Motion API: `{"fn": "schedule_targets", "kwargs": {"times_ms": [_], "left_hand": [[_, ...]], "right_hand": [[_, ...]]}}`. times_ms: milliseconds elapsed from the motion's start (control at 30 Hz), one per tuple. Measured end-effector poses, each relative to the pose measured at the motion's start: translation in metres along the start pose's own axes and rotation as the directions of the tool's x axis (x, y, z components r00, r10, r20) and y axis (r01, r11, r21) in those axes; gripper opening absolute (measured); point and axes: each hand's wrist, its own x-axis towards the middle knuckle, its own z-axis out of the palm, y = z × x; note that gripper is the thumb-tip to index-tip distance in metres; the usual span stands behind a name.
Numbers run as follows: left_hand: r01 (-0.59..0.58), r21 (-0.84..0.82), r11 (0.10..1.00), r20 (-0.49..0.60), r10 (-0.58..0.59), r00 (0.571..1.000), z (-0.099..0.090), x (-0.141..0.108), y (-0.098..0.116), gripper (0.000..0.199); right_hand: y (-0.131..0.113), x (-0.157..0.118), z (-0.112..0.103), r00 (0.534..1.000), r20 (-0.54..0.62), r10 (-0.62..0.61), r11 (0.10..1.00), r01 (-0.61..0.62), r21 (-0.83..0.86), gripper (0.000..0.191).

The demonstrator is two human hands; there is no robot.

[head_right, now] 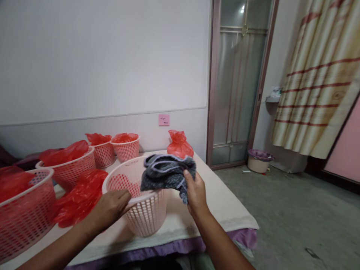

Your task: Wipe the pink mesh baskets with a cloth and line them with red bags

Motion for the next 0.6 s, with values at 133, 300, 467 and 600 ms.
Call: {"fn": "schedule_targets", "kwargs": {"times_ms": [133, 300, 467, 600], "left_hand": [[0.234, -0.086, 0.968, -0.030, -0.238, 0.971, -0.009, 0.016, 0.011, 0.035], [0.469, -0.327, 0.820, -0.034, -0.506, 0.862, -0.021, 0.028, 0.016, 0.032], [0.518, -0.667, 0.536, 0.103, -0.622, 0.776, -0.019, 0.032, 0.036, 0.042], [0.492, -0.810, 0.319, 0.197, -0.643, 0.740, -0.011, 0.031, 0.063, 0.044]], "right_hand": [[-0.015, -0.002, -0.025, 0.962, -0.175, 0.211, 0.932, -0.144, 0.332, 0.043], [-0.021, -0.013, -0.035, 0.928, -0.266, 0.259, 0.923, -0.157, 0.351, 0.047], [-0.021, -0.030, -0.016, 0.951, -0.250, 0.181, 0.977, -0.144, 0.159, 0.045], [-0.020, -0.060, 0.012, 0.995, 0.078, -0.055, 0.976, 0.070, -0.205, 0.025]]}}
